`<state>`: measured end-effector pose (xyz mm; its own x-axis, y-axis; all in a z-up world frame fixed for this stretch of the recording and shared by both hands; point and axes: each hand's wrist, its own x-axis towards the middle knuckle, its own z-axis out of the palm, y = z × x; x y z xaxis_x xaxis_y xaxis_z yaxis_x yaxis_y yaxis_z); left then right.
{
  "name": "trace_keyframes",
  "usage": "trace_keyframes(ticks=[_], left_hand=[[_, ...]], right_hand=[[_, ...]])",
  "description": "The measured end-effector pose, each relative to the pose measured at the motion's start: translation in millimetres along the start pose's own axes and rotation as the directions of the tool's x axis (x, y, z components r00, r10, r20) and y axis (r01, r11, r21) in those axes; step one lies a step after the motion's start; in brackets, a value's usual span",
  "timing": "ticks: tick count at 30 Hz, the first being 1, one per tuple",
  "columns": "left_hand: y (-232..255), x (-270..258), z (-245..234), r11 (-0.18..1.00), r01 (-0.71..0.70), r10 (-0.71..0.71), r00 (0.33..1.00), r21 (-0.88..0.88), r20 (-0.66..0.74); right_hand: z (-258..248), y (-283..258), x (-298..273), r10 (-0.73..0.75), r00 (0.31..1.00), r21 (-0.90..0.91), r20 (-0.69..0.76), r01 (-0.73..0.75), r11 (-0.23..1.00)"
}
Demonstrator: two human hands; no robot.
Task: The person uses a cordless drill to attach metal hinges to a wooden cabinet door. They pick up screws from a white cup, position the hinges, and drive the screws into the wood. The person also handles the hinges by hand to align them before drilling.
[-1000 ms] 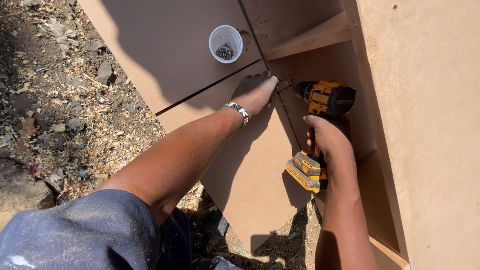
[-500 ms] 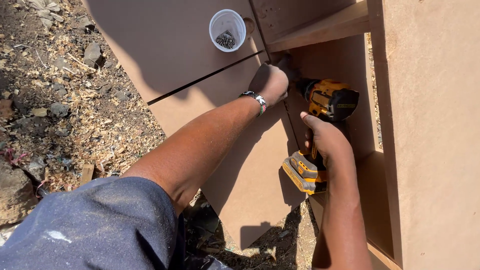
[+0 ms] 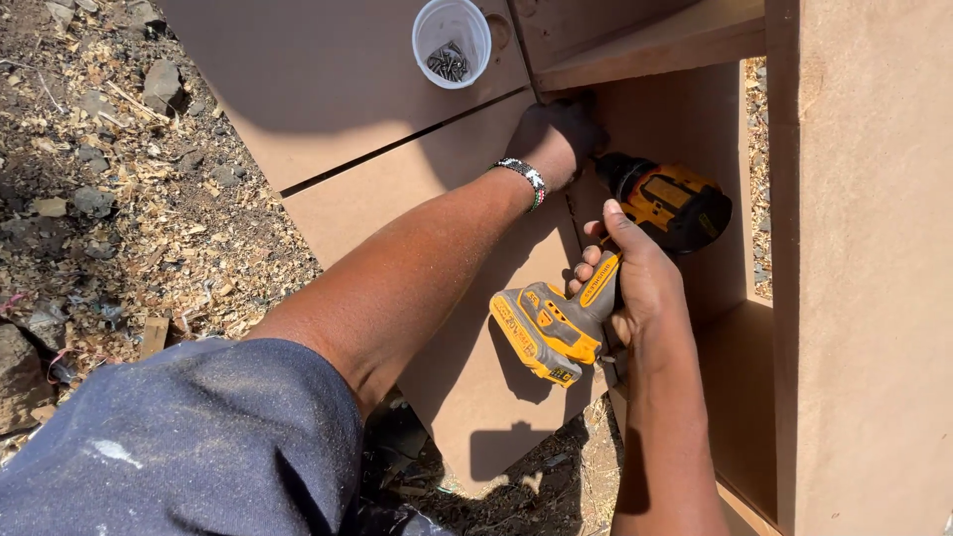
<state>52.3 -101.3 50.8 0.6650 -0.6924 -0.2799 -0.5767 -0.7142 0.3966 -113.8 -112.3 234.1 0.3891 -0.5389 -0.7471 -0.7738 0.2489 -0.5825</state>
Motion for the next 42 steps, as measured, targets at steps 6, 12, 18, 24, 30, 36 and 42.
trace_keyframes(ticks=[6,12,18,24,30,36,42], left_hand=[[-12,29,57,0.992,-0.109,0.116,0.987,0.067,-0.108],[-28,-6,42,0.971,-0.207,0.162,0.936,-0.116,-0.314],[-35,13,81,0.940,-0.319,0.331,0.773,0.119,-0.542],[-31,16,81,0.957,-0.281,0.278,0.813,0.074,-0.512],[-29,13,81,0.969,-0.242,0.232,0.848,0.041,-0.477],[-28,14,78,0.982,-0.190,0.174,0.879,0.009,-0.444],[-24,17,79,0.990,-0.140,0.119,0.906,-0.024,-0.406]], right_hand=[[-19,1,19,0.061,0.997,0.022,0.047,-0.062,0.998],[-55,6,68,0.012,1.000,-0.509,0.021,0.000,0.861],[-54,2,58,0.028,1.000,-0.410,-0.001,-0.026,0.912],[-62,7,62,0.028,0.999,-0.359,0.016,-0.020,0.933],[-63,13,61,-0.021,0.999,-0.354,0.037,0.032,0.935],[-57,5,43,0.014,1.000,-0.335,0.021,-0.006,0.942],[-48,4,31,-0.014,1.000,-0.326,0.004,0.014,0.945]])
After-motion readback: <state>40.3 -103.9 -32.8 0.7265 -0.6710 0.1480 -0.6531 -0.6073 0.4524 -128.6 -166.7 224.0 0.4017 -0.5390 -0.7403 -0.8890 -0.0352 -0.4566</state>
